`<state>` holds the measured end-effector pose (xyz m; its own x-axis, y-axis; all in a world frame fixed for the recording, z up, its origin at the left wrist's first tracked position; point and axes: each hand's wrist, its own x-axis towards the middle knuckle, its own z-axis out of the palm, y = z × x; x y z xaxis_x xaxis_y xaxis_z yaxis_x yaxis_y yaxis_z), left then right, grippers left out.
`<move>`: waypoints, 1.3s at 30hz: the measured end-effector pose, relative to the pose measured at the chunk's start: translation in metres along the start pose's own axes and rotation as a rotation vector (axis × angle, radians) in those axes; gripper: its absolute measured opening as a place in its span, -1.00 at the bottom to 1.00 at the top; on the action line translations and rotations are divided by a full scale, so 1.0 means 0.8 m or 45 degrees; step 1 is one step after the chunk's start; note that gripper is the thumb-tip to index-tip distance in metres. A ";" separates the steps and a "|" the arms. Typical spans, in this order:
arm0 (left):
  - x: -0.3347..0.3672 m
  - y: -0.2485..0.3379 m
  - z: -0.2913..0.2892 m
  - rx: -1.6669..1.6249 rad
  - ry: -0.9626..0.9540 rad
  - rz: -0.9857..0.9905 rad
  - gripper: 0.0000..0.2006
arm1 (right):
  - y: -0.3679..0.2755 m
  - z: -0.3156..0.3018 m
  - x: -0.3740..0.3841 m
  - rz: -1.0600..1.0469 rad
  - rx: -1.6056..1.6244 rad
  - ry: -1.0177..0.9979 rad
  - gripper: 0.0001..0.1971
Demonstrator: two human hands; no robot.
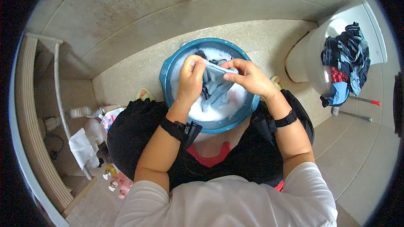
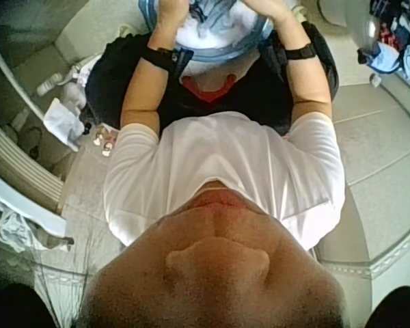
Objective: The person hand-washes clothes by scrubbing, rubbing, and wringing garments in a basin of soapy water, then places a piece of clothing onto a toilet lid.
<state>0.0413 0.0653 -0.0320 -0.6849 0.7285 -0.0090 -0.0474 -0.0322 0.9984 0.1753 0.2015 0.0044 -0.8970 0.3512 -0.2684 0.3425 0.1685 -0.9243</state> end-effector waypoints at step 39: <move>-0.034 -0.019 0.056 -0.344 0.122 -0.874 -0.68 | -0.005 0.085 0.021 -0.673 -0.626 0.534 -0.72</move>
<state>0.0932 0.0766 -0.0448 -0.4967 0.5832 -0.6427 -0.6561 0.2324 0.7180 0.1398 0.1440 -0.0150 -0.8285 0.4108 0.3805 0.0761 0.7559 -0.6502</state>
